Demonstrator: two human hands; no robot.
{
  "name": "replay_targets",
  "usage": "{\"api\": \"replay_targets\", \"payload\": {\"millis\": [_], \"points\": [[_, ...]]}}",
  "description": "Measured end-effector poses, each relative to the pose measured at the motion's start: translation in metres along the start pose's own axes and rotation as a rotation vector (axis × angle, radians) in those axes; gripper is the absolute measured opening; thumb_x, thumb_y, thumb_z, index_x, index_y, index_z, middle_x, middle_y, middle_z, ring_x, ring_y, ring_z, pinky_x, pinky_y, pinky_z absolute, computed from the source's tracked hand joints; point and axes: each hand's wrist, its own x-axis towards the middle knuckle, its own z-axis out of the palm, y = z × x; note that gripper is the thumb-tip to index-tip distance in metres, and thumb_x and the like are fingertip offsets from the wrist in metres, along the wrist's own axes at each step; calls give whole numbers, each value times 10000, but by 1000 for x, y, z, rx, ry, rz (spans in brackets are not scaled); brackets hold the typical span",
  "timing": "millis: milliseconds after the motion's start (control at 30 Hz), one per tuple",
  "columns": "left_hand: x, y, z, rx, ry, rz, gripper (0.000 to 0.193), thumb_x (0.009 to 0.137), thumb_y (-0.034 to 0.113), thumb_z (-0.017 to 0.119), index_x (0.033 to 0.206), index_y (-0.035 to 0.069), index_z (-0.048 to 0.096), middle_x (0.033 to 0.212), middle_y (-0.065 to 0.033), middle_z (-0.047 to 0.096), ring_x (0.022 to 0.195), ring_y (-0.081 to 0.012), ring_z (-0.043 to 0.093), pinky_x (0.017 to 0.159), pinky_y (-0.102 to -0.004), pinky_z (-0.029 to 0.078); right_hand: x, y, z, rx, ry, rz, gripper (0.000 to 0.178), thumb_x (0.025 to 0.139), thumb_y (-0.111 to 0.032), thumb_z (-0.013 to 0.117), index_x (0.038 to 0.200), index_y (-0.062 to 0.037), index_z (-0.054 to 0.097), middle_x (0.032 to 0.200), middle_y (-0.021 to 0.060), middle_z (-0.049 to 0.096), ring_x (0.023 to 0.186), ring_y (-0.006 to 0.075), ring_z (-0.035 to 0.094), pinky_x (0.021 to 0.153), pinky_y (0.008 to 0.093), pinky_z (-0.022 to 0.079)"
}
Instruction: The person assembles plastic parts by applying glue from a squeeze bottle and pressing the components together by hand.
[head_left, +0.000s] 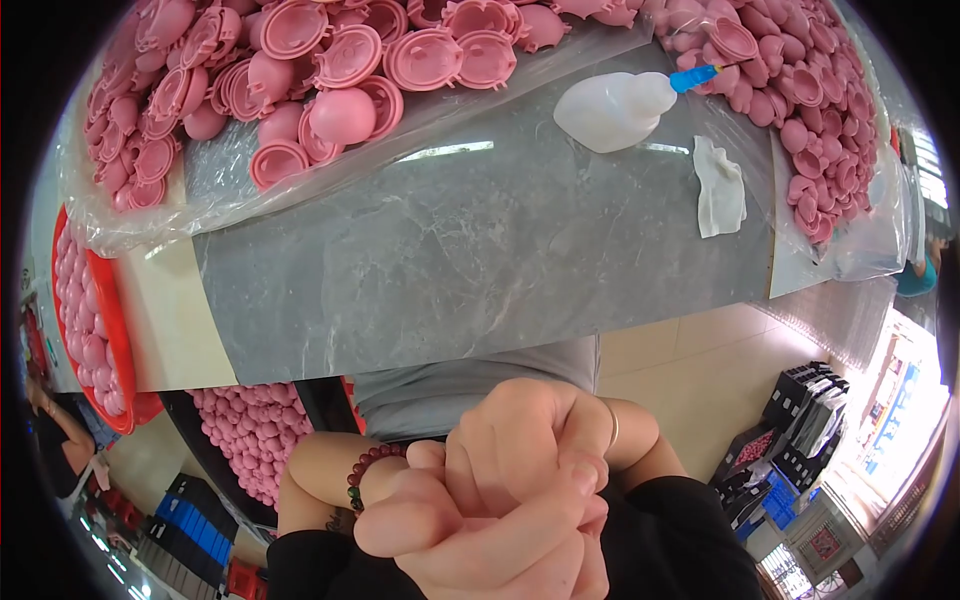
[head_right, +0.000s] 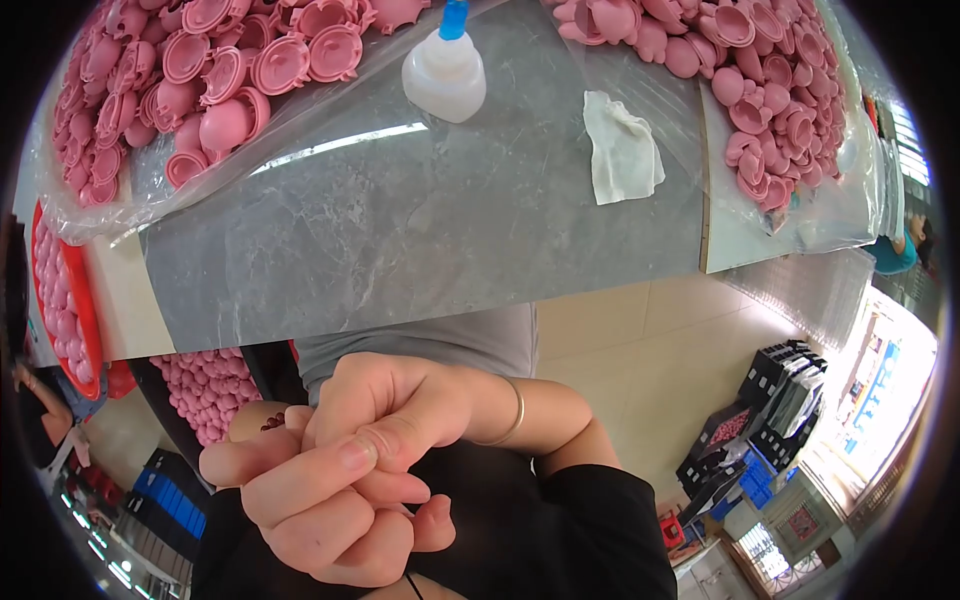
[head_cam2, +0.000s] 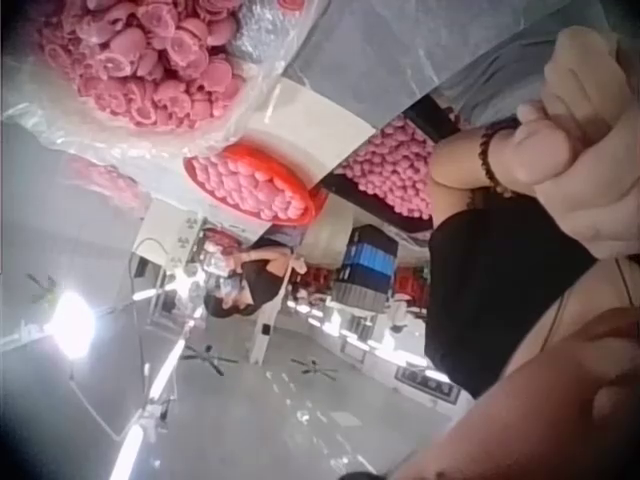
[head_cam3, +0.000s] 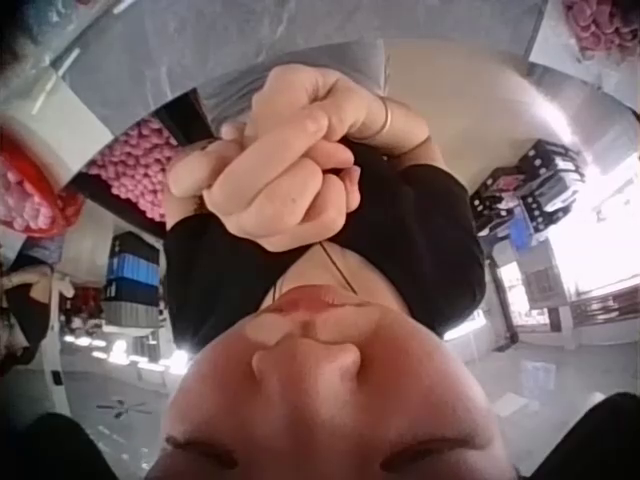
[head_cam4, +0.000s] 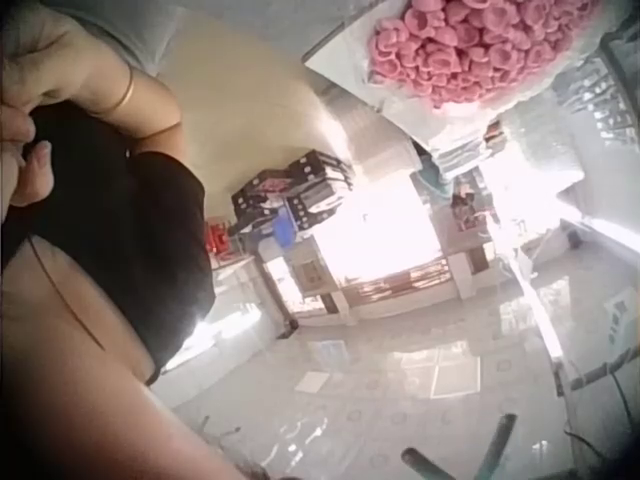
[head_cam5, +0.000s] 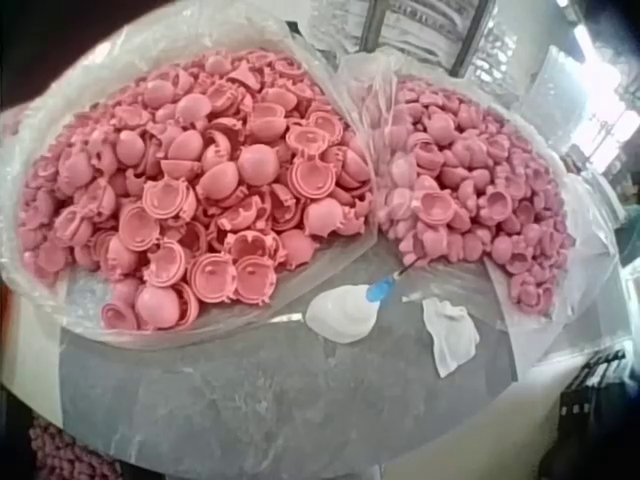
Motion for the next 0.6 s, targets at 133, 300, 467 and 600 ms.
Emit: {"api": "replay_targets", "payload": {"millis": [133, 300, 467, 600], "points": [[-4, 3, 3, 155, 29, -126, 397, 760, 133, 498, 502, 182, 201, 583, 98, 291, 537, -40, 345, 498, -257, 244, 9, -19, 1, -240, -59, 47, 368, 849, -242, 481, 554, -29, 535, 505, 20, 506, 499, 102, 404, 492, 218, 320], [-22, 0, -2, 163, 74, -146, 374, 750, 122, 523, 509, 168, 240, 594, 79, 329, 541, -65, 382, 561, -273, 262, -1, -9, 0, -59, 90, 57, 362, 839, -232, 482, 544, -29, 529, 507, 25, 515, 479, 107, 401, 486, 225, 317], [22, -20, -2, -1060, 25, -449, 296, 609, 64, 665, 602, 119, 374, 664, 25, 424, 615, -134, 509, 595, -297, 253, 1, -18, -5, -238, 56, -1, 303, 816, -162, 470, 548, -29, 514, 524, 43, 533, 461, 104, 394, 475, 231, 305], [61, -77, -19, -874, -815, 34, 98, 648, 124, 624, 714, 59, 595, 710, -64, 577, 665, -191, 589, 556, -292, 426, -7, -21, 15, -371, 354, 417, 307, 814, -181, 441, 560, -20, 503, 498, 19, 477, 429, 69, 346, 428, 216, 251]]}}
